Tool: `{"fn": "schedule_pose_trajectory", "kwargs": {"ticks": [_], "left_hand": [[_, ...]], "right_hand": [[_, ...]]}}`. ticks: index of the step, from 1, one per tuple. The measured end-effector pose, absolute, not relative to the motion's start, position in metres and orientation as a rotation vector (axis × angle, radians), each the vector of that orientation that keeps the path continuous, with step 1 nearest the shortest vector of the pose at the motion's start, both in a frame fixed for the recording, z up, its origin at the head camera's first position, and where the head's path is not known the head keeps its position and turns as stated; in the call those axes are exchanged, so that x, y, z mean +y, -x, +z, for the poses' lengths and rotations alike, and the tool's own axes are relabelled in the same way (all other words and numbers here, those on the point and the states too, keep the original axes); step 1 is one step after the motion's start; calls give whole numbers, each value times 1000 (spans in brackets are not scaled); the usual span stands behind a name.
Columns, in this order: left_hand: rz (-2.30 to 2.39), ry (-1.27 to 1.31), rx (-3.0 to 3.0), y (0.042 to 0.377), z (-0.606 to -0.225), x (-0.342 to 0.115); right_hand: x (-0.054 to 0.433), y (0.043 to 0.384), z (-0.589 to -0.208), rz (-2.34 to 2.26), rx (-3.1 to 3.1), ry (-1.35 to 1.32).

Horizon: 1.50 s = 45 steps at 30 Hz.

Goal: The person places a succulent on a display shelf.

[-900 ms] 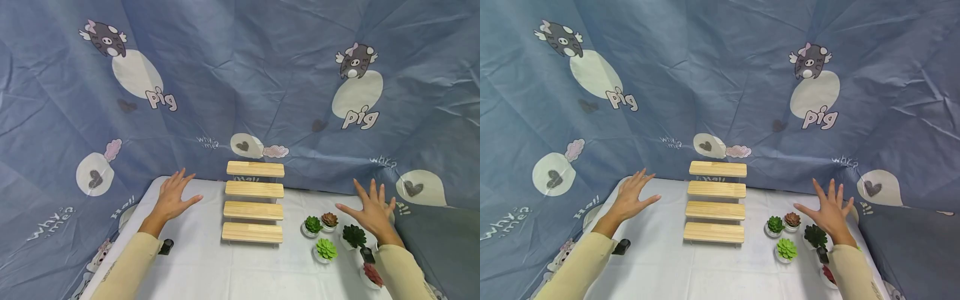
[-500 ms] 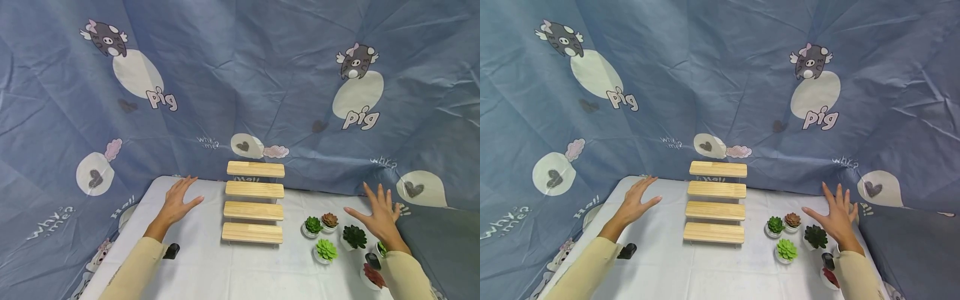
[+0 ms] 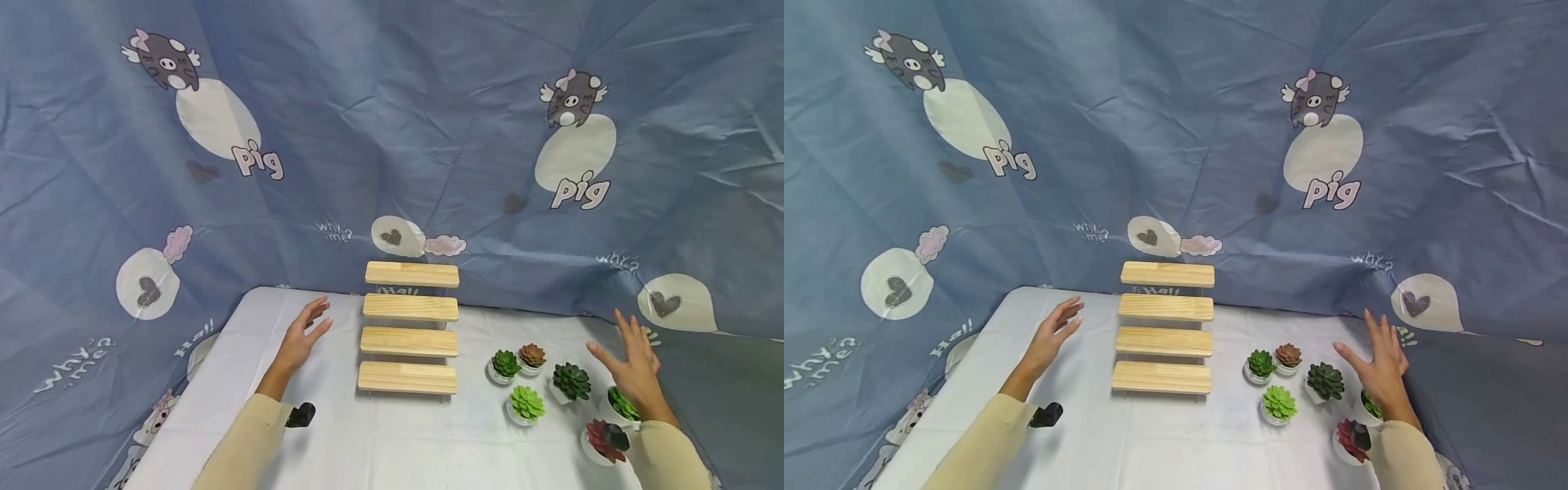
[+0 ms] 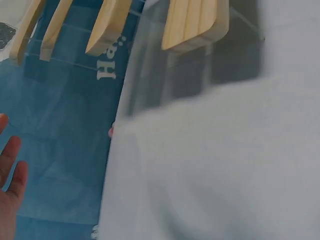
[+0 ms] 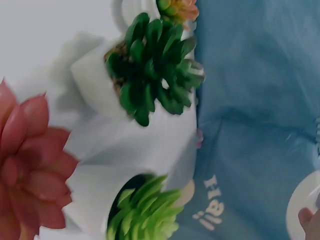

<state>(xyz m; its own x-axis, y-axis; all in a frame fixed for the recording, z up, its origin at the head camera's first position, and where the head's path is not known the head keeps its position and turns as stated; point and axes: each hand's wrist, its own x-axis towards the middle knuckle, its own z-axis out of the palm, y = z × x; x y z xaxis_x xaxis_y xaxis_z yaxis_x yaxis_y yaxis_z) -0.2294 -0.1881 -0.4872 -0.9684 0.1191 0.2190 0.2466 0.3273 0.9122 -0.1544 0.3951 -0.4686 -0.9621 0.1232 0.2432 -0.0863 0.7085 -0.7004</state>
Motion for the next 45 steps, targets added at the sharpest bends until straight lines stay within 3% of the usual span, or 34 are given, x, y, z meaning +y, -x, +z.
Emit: {"fn": "schedule_pose_trajectory", "kwargs": {"ticks": [17,28,34,42,45], "left_hand": [[-2072,-87,-2479,209,-532,-176],[-2282,-204,-2383,190,-568,-147],[-2432,-306,-2260,185,-582,-139],[-2489,-330,-2226,180,-587,-130],[-2515,-389,-2177,181,-591,-125]], "right_hand": [[418,121,-498,1431,-2570,330],[430,108,-549,1531,-2316,774],[433,98,-572,1506,-2248,894],[414,80,-561,1535,-2217,1001],[427,80,-584,1495,-2212,1001]]}}
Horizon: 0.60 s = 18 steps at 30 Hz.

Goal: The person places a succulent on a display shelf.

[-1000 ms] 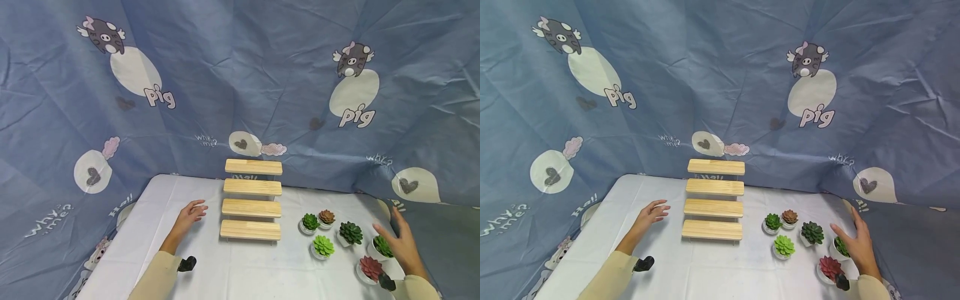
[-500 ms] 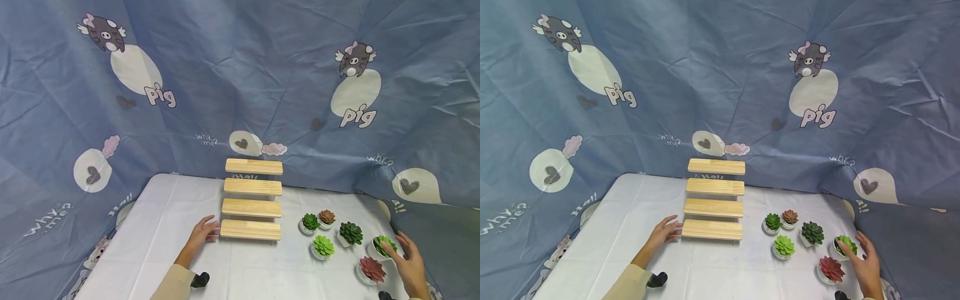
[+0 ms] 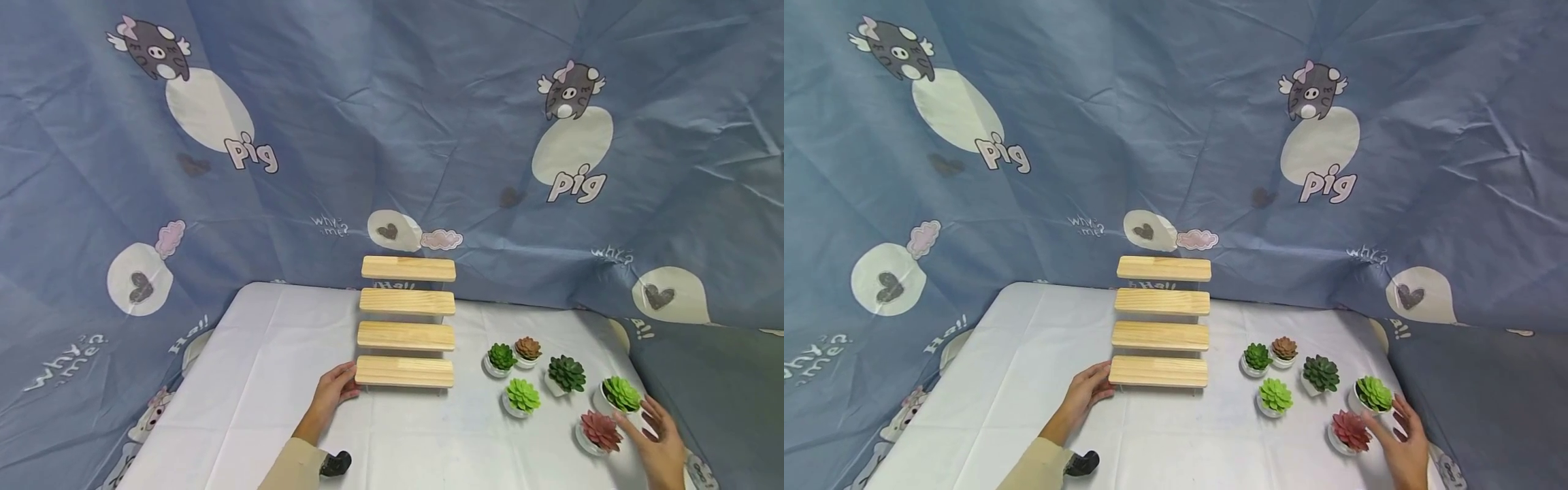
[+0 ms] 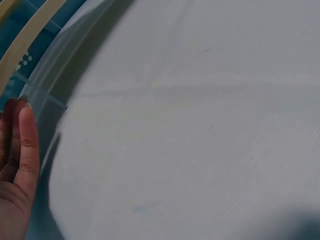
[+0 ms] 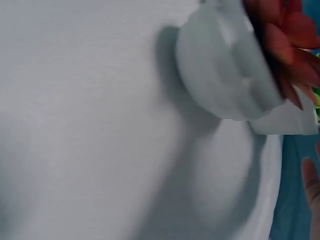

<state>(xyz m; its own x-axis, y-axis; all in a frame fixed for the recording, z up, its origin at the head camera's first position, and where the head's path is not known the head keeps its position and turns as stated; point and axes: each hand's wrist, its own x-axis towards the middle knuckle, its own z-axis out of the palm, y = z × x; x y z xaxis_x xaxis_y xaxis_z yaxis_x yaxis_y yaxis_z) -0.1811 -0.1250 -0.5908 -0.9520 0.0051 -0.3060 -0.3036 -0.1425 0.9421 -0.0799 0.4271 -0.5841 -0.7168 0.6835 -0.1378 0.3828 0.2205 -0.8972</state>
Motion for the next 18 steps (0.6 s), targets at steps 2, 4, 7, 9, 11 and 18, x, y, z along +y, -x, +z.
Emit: {"fn": "schedule_pose_trajectory", "kwargs": {"ticks": [2,4,7,9,11,18], "left_hand": [[2235,373,1880,182,-595,-123],[2254,405,1859,182,-596,-121],[2277,435,1840,181,-599,-119],[2287,459,1835,181,-599,-117],[2299,470,1833,181,-600,-115],[2326,474,1827,181,-602,-110]], "right_hand": [[439,84,-608,1471,-2210,989],[449,88,-631,1444,-2214,994],[446,89,-642,1459,-2201,1039],[438,85,-641,1481,-2177,1070],[428,79,-635,1510,-2142,1073],[391,64,-601,1571,-2224,1106]]}}
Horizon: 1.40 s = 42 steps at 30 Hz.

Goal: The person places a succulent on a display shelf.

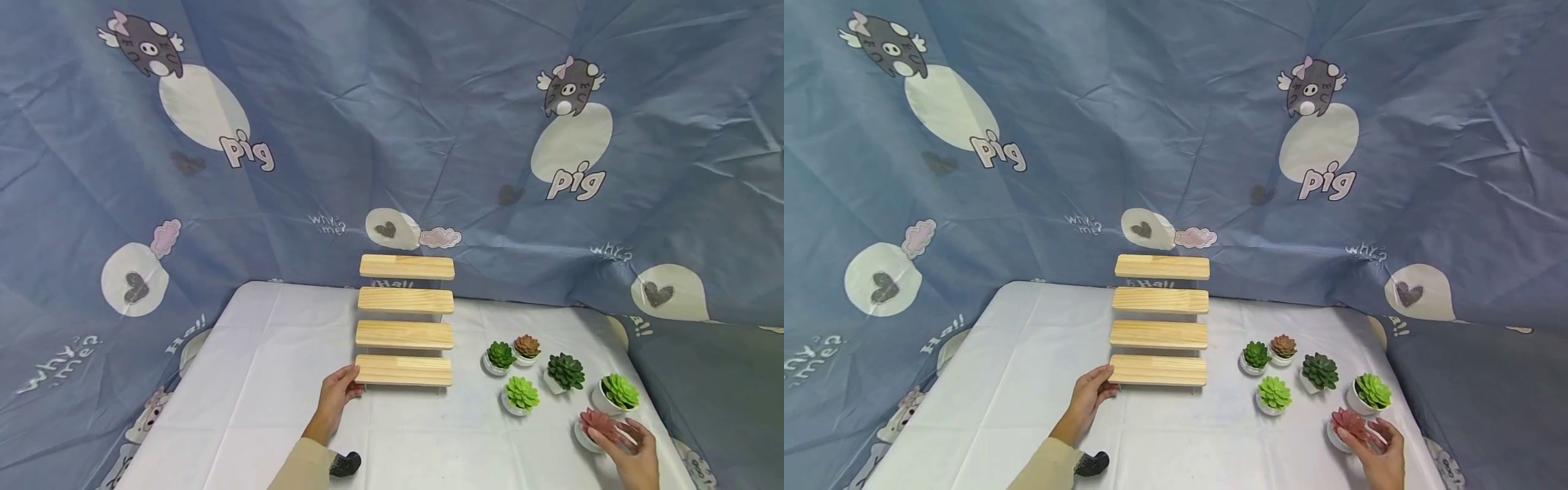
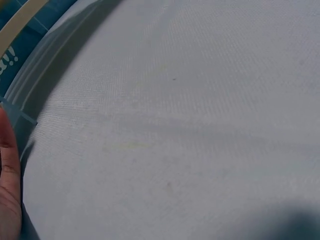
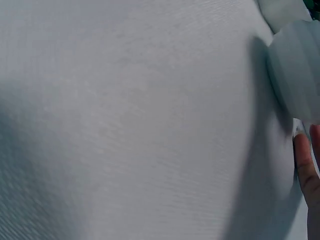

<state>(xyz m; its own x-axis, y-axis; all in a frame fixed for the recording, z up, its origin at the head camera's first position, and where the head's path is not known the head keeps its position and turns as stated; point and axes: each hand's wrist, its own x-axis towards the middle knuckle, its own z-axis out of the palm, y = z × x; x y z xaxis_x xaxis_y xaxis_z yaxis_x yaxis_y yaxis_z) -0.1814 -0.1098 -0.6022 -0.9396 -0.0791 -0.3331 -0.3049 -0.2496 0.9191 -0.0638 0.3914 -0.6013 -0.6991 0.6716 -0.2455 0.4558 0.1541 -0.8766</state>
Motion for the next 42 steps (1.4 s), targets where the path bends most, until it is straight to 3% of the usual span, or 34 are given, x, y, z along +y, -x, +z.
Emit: {"fn": "schedule_pose_trajectory", "kwargs": {"ticks": [13,42], "left_hand": [[2369,475,1794,184,-607,-111],[2383,520,1793,182,-610,-110]], "right_hand": [[391,62,-597,1729,-2431,1058],[385,68,-602,1547,-2421,1142]]}}
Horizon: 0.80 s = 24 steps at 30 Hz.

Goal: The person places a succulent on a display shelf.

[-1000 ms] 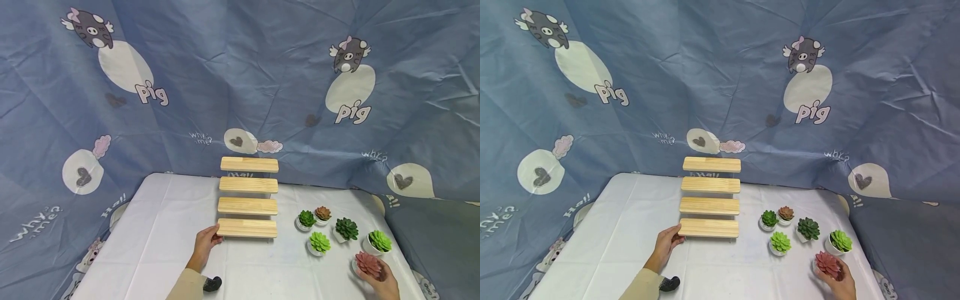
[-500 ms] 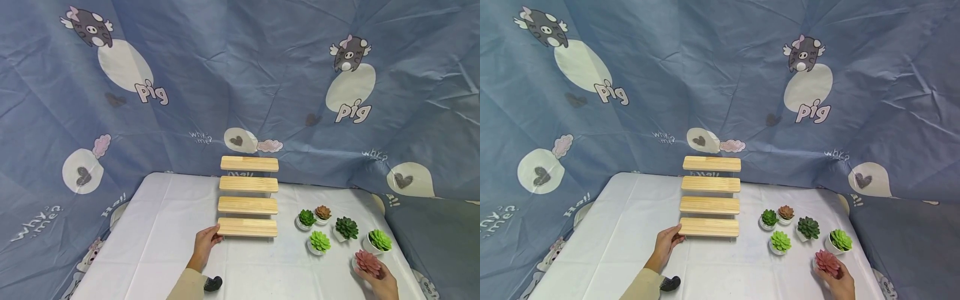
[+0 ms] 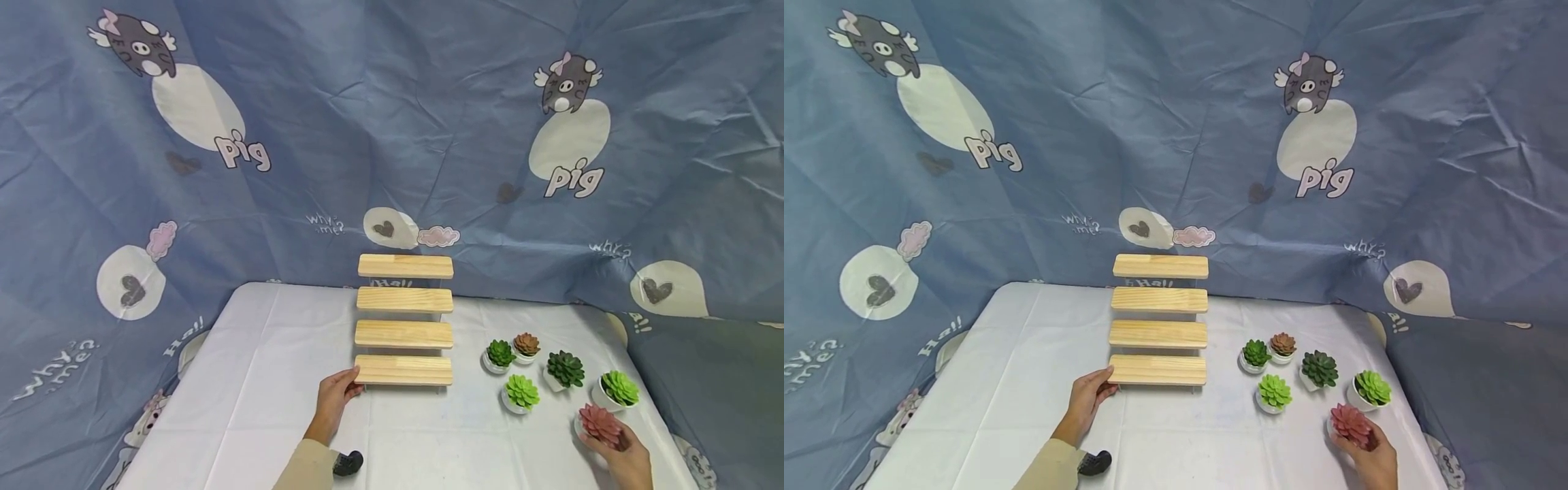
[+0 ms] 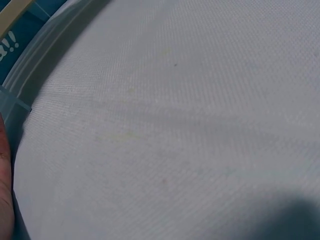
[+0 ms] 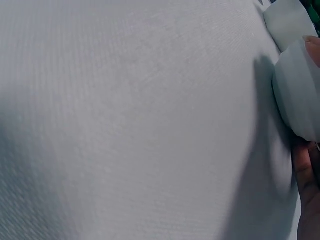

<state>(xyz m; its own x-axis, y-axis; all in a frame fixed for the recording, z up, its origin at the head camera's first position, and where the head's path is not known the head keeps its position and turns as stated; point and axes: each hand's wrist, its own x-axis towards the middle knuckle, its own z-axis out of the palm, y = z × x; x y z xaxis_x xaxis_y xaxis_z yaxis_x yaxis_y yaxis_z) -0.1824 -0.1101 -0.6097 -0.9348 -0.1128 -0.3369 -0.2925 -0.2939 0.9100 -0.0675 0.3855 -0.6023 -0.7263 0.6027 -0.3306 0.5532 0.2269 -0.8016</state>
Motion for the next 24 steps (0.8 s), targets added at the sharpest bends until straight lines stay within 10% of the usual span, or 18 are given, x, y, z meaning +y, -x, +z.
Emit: {"fn": "schedule_pose_trajectory", "kwargs": {"ticks": [24], "left_hand": [[2371,477,1810,182,-611,-112]], "right_hand": [[363,81,-553,1574,-2447,975]]}}
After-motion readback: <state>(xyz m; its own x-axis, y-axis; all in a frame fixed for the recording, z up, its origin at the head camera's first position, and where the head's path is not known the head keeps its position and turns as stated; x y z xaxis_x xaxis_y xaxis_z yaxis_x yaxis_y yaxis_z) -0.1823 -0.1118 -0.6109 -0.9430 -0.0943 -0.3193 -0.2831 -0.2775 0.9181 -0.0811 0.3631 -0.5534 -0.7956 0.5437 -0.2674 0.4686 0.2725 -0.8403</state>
